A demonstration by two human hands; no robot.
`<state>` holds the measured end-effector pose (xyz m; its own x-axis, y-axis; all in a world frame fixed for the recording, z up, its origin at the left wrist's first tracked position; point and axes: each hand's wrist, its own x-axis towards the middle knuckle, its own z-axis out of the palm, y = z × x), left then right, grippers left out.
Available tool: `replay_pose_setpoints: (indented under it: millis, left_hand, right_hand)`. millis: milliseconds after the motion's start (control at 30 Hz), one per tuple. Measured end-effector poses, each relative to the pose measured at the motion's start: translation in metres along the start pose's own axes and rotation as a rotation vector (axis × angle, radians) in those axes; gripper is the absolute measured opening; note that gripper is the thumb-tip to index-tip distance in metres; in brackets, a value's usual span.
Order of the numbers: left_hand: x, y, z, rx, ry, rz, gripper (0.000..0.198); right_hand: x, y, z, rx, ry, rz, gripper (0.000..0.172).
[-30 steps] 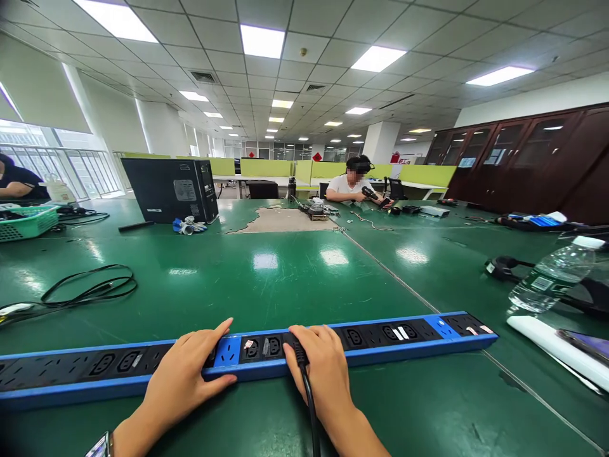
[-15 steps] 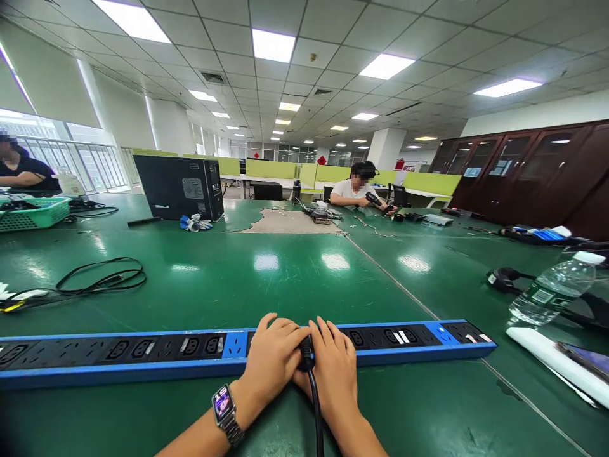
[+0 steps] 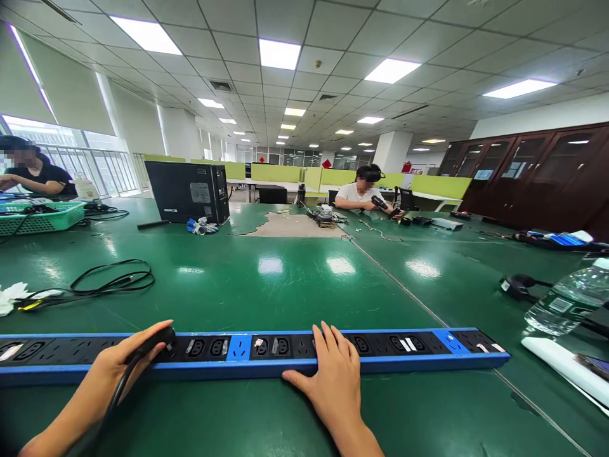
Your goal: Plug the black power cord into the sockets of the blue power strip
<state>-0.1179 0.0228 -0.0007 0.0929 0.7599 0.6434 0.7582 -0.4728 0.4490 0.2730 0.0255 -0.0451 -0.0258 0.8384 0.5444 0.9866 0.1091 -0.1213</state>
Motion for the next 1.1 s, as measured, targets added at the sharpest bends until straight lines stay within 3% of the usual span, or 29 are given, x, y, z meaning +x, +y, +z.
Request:
replay_pose_setpoints:
  millis: [167, 333, 467, 567, 667, 767, 833, 967, 1100]
  left_hand:
    - [0.003, -0.001, 0.003, 0.067, -0.104, 0.193, 0.031]
    - [-0.001, -0.010, 0.007, 0.180, -0.129, 0.262, 0.030]
    - [-0.009, -0.009, 0.013, 0.316, -0.099, 0.243, 0.053]
    - [-0.012, -0.008, 0.022, 0.402, -0.066, 0.190, 0.092]
    - [-0.014, -0.013, 0.029, 0.483, -0.048, 0.206, 0.111]
    - [-0.016, -0.019, 0.030, 0.503, -0.030, 0.265, 0.092]
    - [-0.016, -0.021, 0.028, 0.497, 0.006, 0.259, 0.077]
    - [-0.016, -0.022, 0.025, 0.477, 0.038, 0.196, 0.082]
    - [-0.015, -0.018, 0.027, 0.522, 0.037, 0.172, 0.088]
  right_hand:
    - [0.000, -0.002, -0.001, -0.017, -0.055, 0.029, 0.090]
    - [0.001, 0.000, 0.001, -0.004, -0.050, 0.031, 0.085]
    - [0.001, -0.004, -0.007, 0.054, -0.083, 0.065, 0.081]
    - [0.001, -0.038, -0.020, 0.179, -0.149, 0.013, 0.073]
    - [0.009, -0.105, -0.028, 0.371, -0.205, -0.153, 0.063]
    - [0.024, -0.178, -0.024, 0.529, -0.195, -0.255, 0.056]
    - [0.033, -0.211, -0.015, 0.594, -0.224, -0.366, 0.054]
    - [0.042, -0.234, -0.001, 0.743, -0.184, -0.420, 0.041]
    - [0.058, -0.227, -0.020, 0.962, 0.068, -0.311, 0.017]
